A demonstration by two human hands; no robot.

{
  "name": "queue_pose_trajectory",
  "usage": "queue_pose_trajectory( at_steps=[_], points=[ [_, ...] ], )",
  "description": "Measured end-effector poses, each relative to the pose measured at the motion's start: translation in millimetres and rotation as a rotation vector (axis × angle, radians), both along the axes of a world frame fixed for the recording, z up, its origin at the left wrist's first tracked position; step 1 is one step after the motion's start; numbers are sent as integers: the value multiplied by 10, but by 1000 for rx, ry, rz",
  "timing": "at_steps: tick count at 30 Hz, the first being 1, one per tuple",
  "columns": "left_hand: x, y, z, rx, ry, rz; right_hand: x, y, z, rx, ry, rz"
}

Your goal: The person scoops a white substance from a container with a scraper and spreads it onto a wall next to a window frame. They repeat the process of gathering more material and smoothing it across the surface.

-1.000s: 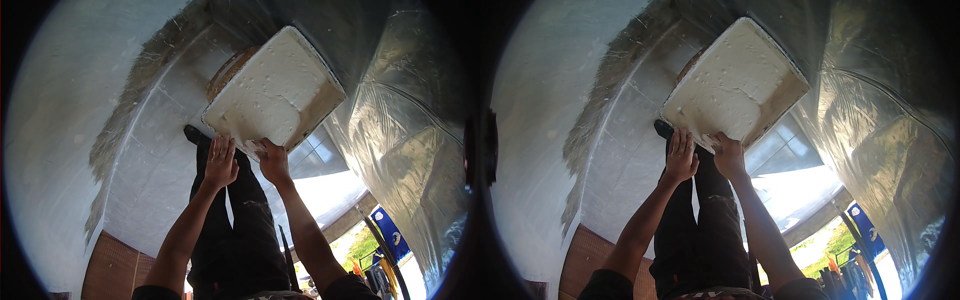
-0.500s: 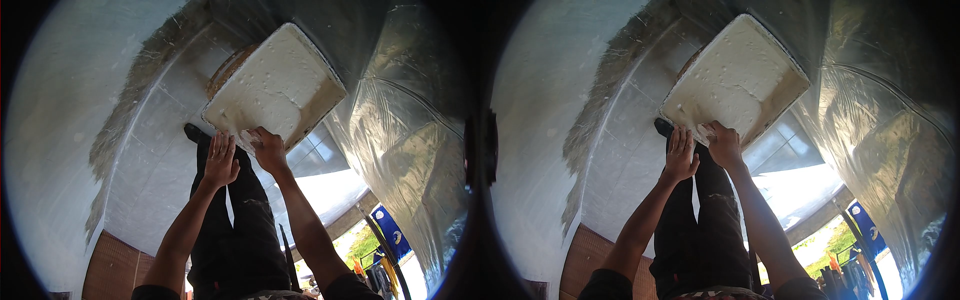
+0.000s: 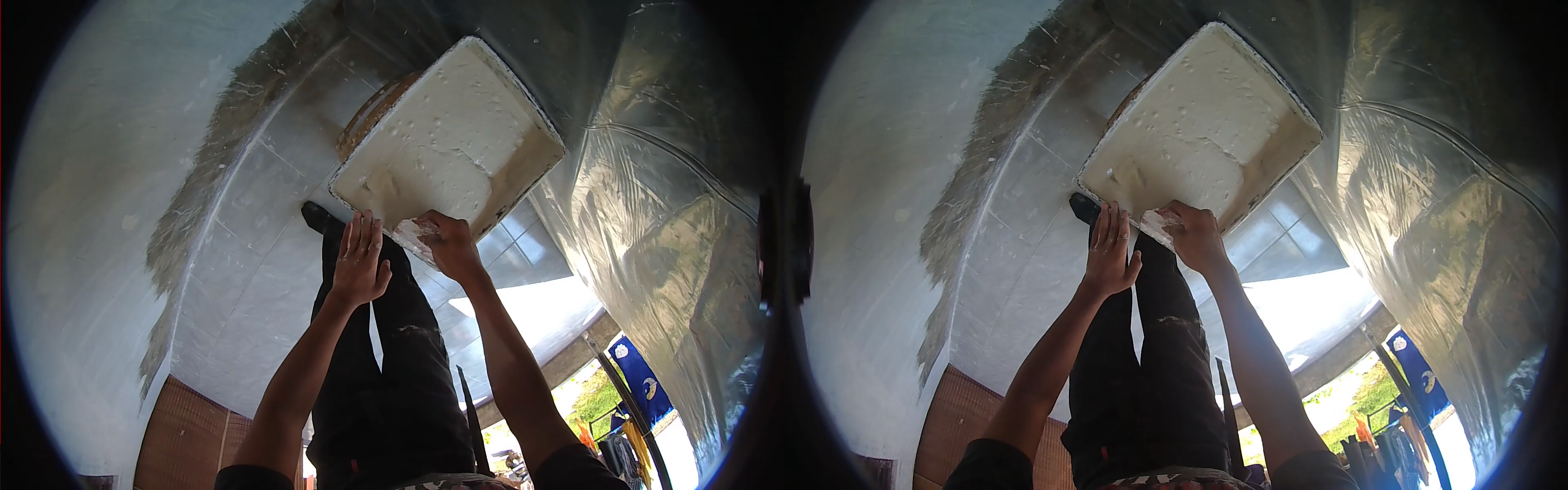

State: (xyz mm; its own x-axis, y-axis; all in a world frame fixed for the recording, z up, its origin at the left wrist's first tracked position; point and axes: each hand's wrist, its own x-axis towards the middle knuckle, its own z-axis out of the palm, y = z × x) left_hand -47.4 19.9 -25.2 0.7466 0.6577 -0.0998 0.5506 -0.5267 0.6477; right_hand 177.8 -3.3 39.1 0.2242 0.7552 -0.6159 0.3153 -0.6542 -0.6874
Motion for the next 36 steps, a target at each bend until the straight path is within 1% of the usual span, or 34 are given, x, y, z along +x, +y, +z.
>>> queue_pose_trajectory(
  at_steps=[2, 5, 7, 8, 9, 11, 12, 13, 15, 16, 17, 18, 19, 21, 23, 25, 26, 27, 28, 29, 31, 33, 35, 36],
  points=[
    [-7, 9, 10, -1, 8, -1, 56, -39, -18, -24, 29, 6],
    [-18, 18, 29, -23, 21, -12, 151, -146, -58, 17, 72, -59],
    [-25, 24, 41, -33, 24, -13, 237, -172, 9, -126, 244, -253],
    [-24, 28, 56, -43, 25, -15, 258, -223, -26, -148, 294, -351],
    [-22, 29, 78, -41, 26, -14, 291, -290, -35, -146, 295, -349],
    [4, 34, 146, -66, 3, 6, 348, -411, 0, -83, 473, -574],
    [27, 35, 195, -60, 0, 6, 354, -453, 31, -58, 503, -631],
    [55, 33, 257, -83, -18, 36, 358, -492, 71, -51, 502, -629],
    [127, 41, 399, -89, -42, 65, 369, -546, 170, -10, 601, -735],
    [174, 48, 490, -95, -73, 97, 375, -584, 208, 7, 602, -730],
    [220, 61, 590, -98, -105, 130, 381, -623, 235, 61, 676, -774],
    [260, 73, 700, -75, -114, 130, 383, -657, 282, 117, 751, -814],
    [305, 92, 822, -84, -125, 151, 387, -687, 343, 144, 753, -801],
    [411, 142, 1102, -59, -154, 172, 389, -714, 526, 236, 827, -852],
    [508, 207, 1426, -103, -261, 250, 383, -713, 662, 258, 752, -855],
    [553, 279, 1756, -62, -286, 272, 363, -521, 1192, 338, 821, -794],
    [559, 318, 1901, -52, -309, 294, 362, -468, 1318, 380, 827, -765],
    [560, 362, 2042, -39, -334, 317, 362, -417, 1418, 411, 832, -788],
    [555, 404, 2178, -12, -381, 345, 356, -352, 1511, 440, 843, -806],
    [535, 464, 2354, 41, -401, 353, 339, -288, 1596, 483, 858, -765],
    [456, 596, 2733, 100, -447, 401, 291, -95, 1741, 539, 916, -812],
    [313, 768, 3076, 211, -489, 440, 162, 207, 2176, 580, 998, -722],
    [133, 993, 3398, 366, -500, 448, -11, 495, 2447, 613, 1016, -749],
    [7, 1114, 3615, 408, -495, 466, -94, 660, 2566, 633, 1035, -723]
  ],
)
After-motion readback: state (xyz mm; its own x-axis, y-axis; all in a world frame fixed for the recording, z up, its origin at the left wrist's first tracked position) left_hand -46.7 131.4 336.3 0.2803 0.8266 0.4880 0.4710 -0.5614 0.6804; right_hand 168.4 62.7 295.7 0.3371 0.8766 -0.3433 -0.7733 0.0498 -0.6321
